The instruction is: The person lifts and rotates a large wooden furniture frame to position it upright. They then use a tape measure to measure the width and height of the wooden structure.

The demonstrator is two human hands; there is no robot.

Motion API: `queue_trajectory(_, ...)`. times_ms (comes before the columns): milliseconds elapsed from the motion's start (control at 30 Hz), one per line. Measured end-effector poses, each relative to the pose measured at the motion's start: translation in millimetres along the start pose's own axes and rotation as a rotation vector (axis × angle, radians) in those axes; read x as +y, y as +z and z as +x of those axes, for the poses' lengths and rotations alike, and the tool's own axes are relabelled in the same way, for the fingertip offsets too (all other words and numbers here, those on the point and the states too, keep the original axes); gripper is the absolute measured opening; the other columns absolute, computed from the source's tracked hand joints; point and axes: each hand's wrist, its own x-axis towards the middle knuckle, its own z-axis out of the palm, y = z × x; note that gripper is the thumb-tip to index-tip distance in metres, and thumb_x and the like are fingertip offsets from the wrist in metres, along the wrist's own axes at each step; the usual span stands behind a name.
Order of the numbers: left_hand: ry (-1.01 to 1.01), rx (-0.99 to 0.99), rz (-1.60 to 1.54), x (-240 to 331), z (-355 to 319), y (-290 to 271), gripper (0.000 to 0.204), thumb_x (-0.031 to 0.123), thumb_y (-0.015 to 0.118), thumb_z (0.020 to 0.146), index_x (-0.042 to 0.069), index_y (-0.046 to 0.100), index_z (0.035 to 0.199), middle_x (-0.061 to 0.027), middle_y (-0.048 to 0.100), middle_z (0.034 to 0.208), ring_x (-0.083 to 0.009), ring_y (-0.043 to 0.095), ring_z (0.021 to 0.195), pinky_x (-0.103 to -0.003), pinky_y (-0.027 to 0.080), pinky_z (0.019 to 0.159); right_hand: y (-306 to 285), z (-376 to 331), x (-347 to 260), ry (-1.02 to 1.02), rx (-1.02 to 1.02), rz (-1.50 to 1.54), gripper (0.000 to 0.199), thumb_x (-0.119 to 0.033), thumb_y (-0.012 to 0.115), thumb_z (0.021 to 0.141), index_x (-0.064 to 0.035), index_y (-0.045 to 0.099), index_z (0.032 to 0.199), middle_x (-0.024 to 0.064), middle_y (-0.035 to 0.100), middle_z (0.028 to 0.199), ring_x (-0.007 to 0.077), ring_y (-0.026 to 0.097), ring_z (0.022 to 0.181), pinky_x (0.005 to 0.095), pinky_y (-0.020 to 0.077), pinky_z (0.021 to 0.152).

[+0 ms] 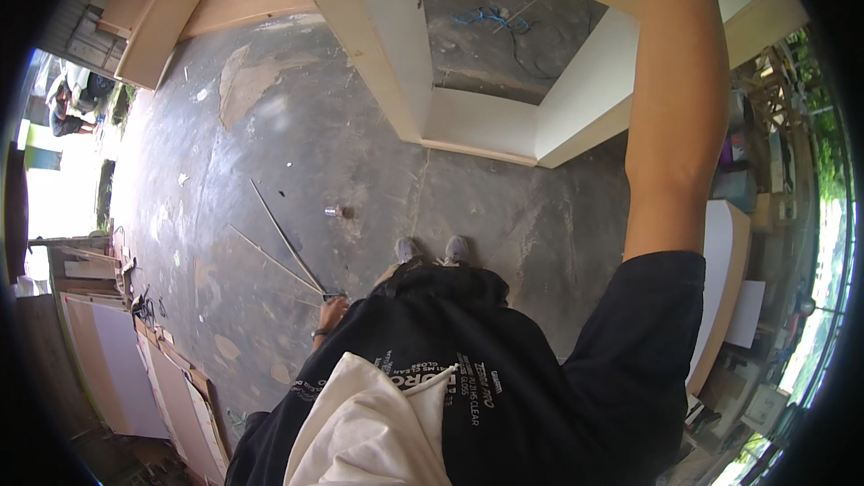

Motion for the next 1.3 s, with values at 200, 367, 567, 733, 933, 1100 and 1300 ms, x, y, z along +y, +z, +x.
queue_trajectory(200,0.368,0.186,-0.075,144,8,-8,0.042,0.026,0.062,0.095,-0.002,0.063,0.126,-0.0099,0.072,0.100,-0.0193,0.071,0.085,-0.030,0.053,0.068,-7,14,11,0.079,-0.015,-0.121,0.066,-0.050,0.040,0.104,0.0124,0.060,0.105,0.0274,0.070,0.104,0.0332,0.072,0.096,0.0405,0.0608,0.090)
queue_trajectory(367,0.337,0.215,-0.042,119,21,-19,0.040,0.025,0.063,0.095,-0.001,0.065,0.125,-0.0097,0.072,0.096,-0.0193,0.071,0.079,-0.029,0.053,0.066,0,-18,32,0.022,-0.155,-0.217,0.084,-0.066,0.028,0.101,0.0097,0.060,0.121,0.0212,0.070,0.114,0.0295,0.069,0.106,0.0405,0.0545,0.096)
queue_trajectory(567,-0.133,0.182,-0.119,-10,6,-6,0.026,0.022,0.063,0.092,0.000,0.067,0.106,-0.0108,0.069,0.085,-0.0257,0.070,0.070,-0.037,0.055,0.059,43,-49,93,-0.028,-0.294,-0.332,0.076,-0.060,0.048,0.098,0.0102,0.059,0.126,0.0228,0.067,0.121,0.0303,0.065,0.112,0.0396,0.0511,0.094)
queue_trajectory(733,-0.221,0.145,-0.052,-112,-11,4,0.028,0.025,0.064,0.090,0.001,0.068,0.105,-0.0136,0.070,0.086,-0.0289,0.071,0.073,-0.040,0.054,0.060,100,-69,117,0.126,-0.210,-0.115,0.071,-0.053,0.052,0.099,0.0105,0.055,0.130,0.0238,0.063,0.127,0.0326,0.064,0.116,0.0399,0.0484,0.103)
queue_trajectory(933,-0.233,0.081,0.031,-102,56,-21,0.027,0.025,0.065,0.090,0.000,0.068,0.101,-0.0164,0.070,0.085,-0.0310,0.070,0.072,-0.041,0.053,0.059,194,-85,88,0.015,0.372,0.246,0.047,-0.029,0.036,0.103,0.0101,0.058,0.115,0.0300,0.060,0.126,0.0352,0.066,0.111,0.0454,0.0580,0.093)
queue_trajectory(1100,-0.204,0.010,-0.372,-11,152,-125,0.023,0.025,0.064,0.090,0.002,0.066,0.095,-0.0142,0.067,0.080,-0.0300,0.068,0.067,-0.042,0.051,0.054,280,-108,189,-0.293,-0.103,-0.199,0.062,-0.047,0.047,0.101,0.0090,0.058,0.126,0.0178,0.067,0.120,0.0295,0.061,0.111,0.0400,0.0404,0.102)
queue_trajectory(1300,0.395,0.294,-0.379,233,268,-262,0.021,0.018,0.059,0.089,-0.001,0.069,0.089,-0.0060,0.065,0.068,-0.0168,0.065,0.059,-0.031,0.049,0.049,305,-138,179,-0.084,0.092,0.199,0.059,-0.048,0.045,0.103,0.0042,0.058,0.127,0.0159,0.060,0.130,0.0242,0.055,0.122,0.0369,0.0391,0.105)
